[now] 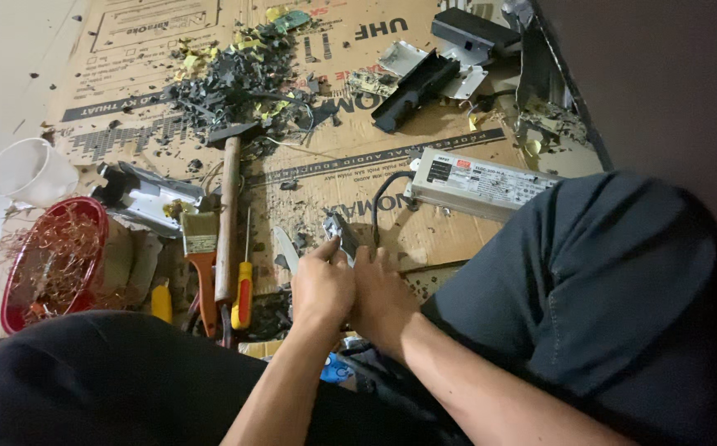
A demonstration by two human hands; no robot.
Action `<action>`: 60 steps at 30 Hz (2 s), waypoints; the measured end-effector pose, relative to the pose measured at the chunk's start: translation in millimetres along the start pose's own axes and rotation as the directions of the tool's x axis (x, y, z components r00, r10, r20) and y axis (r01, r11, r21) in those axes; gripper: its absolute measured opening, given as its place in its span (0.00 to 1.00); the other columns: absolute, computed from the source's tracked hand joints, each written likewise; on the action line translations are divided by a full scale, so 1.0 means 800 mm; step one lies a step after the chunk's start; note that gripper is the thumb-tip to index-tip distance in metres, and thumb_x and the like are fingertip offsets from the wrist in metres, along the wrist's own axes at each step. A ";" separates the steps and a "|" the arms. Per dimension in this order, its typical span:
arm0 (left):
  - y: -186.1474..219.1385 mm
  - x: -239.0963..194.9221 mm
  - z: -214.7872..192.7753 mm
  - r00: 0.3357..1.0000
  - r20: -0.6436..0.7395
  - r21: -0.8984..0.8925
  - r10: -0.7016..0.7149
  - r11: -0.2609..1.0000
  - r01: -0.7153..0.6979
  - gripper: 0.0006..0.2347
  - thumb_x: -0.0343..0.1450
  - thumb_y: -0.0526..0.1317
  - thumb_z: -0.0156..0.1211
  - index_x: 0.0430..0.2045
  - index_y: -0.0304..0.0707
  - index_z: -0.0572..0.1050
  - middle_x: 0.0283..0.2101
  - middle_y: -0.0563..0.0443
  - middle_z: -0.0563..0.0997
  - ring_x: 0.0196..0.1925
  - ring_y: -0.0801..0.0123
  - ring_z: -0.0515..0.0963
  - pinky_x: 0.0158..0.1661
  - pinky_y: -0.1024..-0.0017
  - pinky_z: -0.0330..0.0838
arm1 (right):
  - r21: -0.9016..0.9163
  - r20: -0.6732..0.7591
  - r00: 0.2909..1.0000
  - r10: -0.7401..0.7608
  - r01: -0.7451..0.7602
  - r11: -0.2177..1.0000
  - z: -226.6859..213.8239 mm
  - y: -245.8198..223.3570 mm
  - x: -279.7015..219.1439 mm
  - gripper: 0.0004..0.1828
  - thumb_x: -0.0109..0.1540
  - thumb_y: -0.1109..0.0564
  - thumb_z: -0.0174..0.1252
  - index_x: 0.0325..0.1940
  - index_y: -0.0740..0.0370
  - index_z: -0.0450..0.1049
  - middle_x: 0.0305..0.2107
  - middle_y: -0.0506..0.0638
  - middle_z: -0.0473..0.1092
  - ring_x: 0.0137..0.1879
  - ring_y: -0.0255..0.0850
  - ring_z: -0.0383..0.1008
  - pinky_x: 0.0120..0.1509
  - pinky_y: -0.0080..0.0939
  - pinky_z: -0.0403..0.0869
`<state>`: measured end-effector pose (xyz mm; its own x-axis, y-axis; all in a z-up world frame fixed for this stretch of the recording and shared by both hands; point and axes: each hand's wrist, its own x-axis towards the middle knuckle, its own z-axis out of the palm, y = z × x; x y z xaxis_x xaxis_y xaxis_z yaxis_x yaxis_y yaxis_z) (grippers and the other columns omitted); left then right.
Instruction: The person sits on the floor and uses a knife to scrape the black plastic casing off a power supply unit. They repeatedly scrape and peel the plastic, creating a pile of debris on the cardboard below.
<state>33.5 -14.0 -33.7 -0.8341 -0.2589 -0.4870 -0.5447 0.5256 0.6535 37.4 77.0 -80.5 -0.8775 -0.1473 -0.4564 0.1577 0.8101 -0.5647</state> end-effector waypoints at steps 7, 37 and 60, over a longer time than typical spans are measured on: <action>0.000 -0.007 -0.002 1.000 0.023 -0.047 0.000 0.999 0.001 0.20 0.75 0.45 0.44 0.62 0.51 0.73 0.55 0.27 0.78 0.63 0.35 0.72 0.59 0.45 0.70 | -0.014 -0.014 1.000 -0.004 0.004 1.000 -0.004 -0.010 -0.014 0.44 0.56 0.65 0.67 0.68 0.73 0.48 0.66 0.77 0.47 0.57 0.77 0.69 0.54 0.74 0.78; -0.005 0.044 -0.010 1.000 0.021 0.287 -0.009 0.958 0.003 0.21 0.67 0.54 0.60 0.57 0.63 0.75 0.51 0.45 0.83 0.59 0.52 0.79 0.55 0.53 0.76 | -0.265 -0.182 0.982 0.047 -0.095 0.960 0.053 -0.015 0.041 0.40 0.58 0.48 0.60 0.67 0.67 0.53 0.60 0.69 0.56 0.44 0.64 0.79 0.38 0.66 0.80; 0.018 0.021 -0.057 0.922 0.237 0.593 0.307 0.706 -0.387 0.20 0.76 0.48 0.40 0.65 0.74 0.66 0.43 0.28 0.82 0.50 0.37 0.82 0.51 0.46 0.77 | 0.860 -0.190 0.934 0.303 0.009 0.511 0.094 0.018 0.040 0.37 0.68 0.31 0.25 0.82 0.34 0.34 0.79 0.45 0.36 0.81 0.53 0.18 0.78 0.60 0.21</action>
<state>7.5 -48.0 -6.4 -0.9152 0.1149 -0.3862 -0.0097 0.9519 0.3063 45.6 41.2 -154.5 -0.8578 0.2154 -0.4667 0.4619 -0.0752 -0.8837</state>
